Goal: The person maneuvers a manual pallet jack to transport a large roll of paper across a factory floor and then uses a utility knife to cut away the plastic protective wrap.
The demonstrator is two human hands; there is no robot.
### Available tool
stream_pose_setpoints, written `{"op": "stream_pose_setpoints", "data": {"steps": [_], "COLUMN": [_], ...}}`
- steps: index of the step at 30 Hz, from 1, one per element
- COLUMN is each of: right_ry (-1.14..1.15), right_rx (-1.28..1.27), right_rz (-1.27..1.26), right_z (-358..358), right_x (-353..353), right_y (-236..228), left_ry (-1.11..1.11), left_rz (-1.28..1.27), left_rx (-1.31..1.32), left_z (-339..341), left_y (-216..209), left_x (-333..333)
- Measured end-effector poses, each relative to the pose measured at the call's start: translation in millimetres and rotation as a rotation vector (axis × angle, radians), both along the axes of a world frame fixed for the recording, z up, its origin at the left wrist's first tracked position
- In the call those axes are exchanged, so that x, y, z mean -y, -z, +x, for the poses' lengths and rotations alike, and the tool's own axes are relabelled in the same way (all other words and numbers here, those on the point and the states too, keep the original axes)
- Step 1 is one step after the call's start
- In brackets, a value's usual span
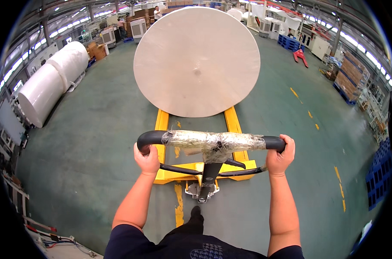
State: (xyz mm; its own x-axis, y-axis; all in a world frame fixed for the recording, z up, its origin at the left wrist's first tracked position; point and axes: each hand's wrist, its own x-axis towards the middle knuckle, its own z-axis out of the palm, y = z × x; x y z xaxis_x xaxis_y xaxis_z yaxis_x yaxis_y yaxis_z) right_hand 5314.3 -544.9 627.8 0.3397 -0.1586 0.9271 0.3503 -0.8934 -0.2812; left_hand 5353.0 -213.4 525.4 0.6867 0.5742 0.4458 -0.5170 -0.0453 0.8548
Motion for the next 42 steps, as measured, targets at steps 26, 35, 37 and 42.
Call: {"op": "stream_pose_setpoints", "data": {"steps": [26, 35, 37, 42], "right_ry": [0.049, -0.064, -0.068, -0.03], "right_rx": [-0.135, -0.162, -0.129, -0.116], "right_rz": [0.041, 0.026, 0.031, 0.023], "right_z": [317.5, 416.3, 431.0, 468.5], "right_x": [48.9, 48.8, 49.6, 62.5], "right_y": [16.8, 34.6, 40.4, 61.1], "left_ry": [-0.063, -0.126, -0.094, -0.108], "left_rz": [0.089, 0.063, 0.011, 0.078], "left_rx": [-0.145, -0.261, -0.241, -0.23], "left_z": [309.5, 401.2, 412.9, 454.1], "left_y": [-2.8, 22.8, 23.2, 52.4], "left_x": [46.3, 44.5, 49.6, 59.1]}}
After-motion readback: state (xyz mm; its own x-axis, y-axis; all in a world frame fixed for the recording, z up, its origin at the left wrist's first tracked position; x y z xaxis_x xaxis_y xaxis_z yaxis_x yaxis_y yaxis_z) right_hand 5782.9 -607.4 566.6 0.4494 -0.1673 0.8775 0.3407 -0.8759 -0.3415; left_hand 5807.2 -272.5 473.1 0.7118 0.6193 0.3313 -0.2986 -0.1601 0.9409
